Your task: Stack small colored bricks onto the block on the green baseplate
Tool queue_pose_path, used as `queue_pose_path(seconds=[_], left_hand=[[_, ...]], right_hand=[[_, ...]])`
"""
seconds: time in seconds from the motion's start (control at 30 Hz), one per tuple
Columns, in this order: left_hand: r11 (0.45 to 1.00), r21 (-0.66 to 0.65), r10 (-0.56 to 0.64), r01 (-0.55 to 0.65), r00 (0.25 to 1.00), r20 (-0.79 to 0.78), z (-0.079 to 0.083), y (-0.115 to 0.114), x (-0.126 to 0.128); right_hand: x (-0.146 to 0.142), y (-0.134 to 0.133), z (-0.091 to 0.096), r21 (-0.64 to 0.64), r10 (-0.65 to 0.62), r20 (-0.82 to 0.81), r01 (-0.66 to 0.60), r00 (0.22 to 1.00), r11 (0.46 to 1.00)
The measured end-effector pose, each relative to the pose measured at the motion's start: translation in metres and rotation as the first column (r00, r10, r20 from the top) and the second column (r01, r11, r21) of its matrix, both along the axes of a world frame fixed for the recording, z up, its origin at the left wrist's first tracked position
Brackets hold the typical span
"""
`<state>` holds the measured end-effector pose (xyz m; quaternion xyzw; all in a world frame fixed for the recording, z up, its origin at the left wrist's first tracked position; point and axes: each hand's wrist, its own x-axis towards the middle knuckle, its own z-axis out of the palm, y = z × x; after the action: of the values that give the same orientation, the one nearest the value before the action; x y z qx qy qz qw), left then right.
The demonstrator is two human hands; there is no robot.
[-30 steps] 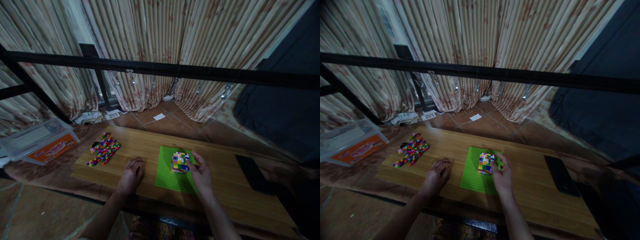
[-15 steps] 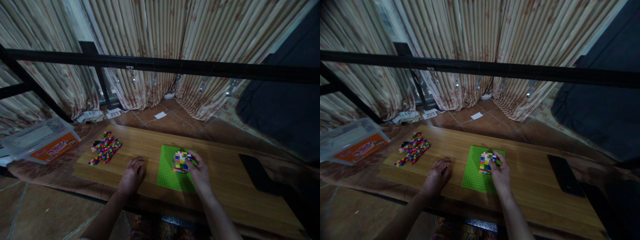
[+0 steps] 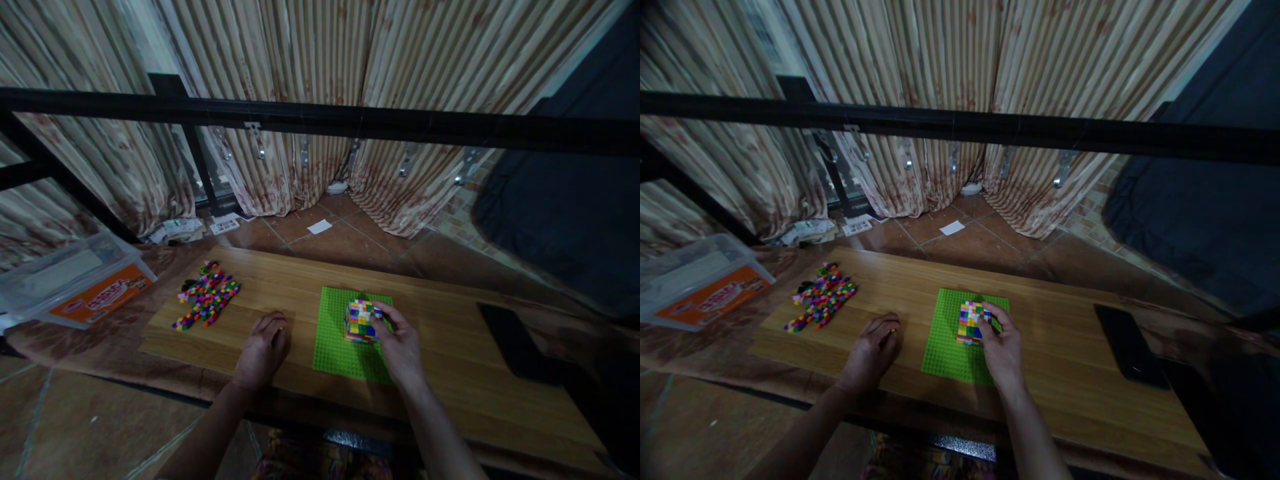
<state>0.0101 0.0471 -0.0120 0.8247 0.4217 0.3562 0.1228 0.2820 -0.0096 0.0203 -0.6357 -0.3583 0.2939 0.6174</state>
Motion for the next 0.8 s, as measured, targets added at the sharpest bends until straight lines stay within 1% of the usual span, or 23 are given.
queue_pose_path(seconds=[0.13, 0.4, 0.6, 0.8], left_hand=[[1.0, 0.003, -0.001, 0.001, 1.0, 0.002, 0.0011, -0.0001, 0.0005], [1.0, 0.01, 0.006, -0.006, 1.0, 0.008, 0.0015, -0.0002, 0.0003], [1.0, -0.002, 0.003, -0.003, 1.0, 0.005, -0.0003, 0.0001, -0.0006], [1.0, -0.001, 0.004, -0.004, 1.0, 0.005, 0.0025, -0.0009, 0.0008]], right_hand=[[0.0002, 0.0002, -0.0009, 0.006, -0.01, 0.008, 0.01, 1.0, 1.0], [-0.0006, -0.0005, 0.0021, -0.015, -0.017, -0.051, 0.016, 0.999, 1.0], [-0.0046, 0.002, 0.0039, -0.039, -0.04, 0.006, 0.04, 0.999, 0.998], [-0.0051, 0.0019, 0.0016, -0.031, -0.054, 0.065, 0.056, 0.996, 0.998]])
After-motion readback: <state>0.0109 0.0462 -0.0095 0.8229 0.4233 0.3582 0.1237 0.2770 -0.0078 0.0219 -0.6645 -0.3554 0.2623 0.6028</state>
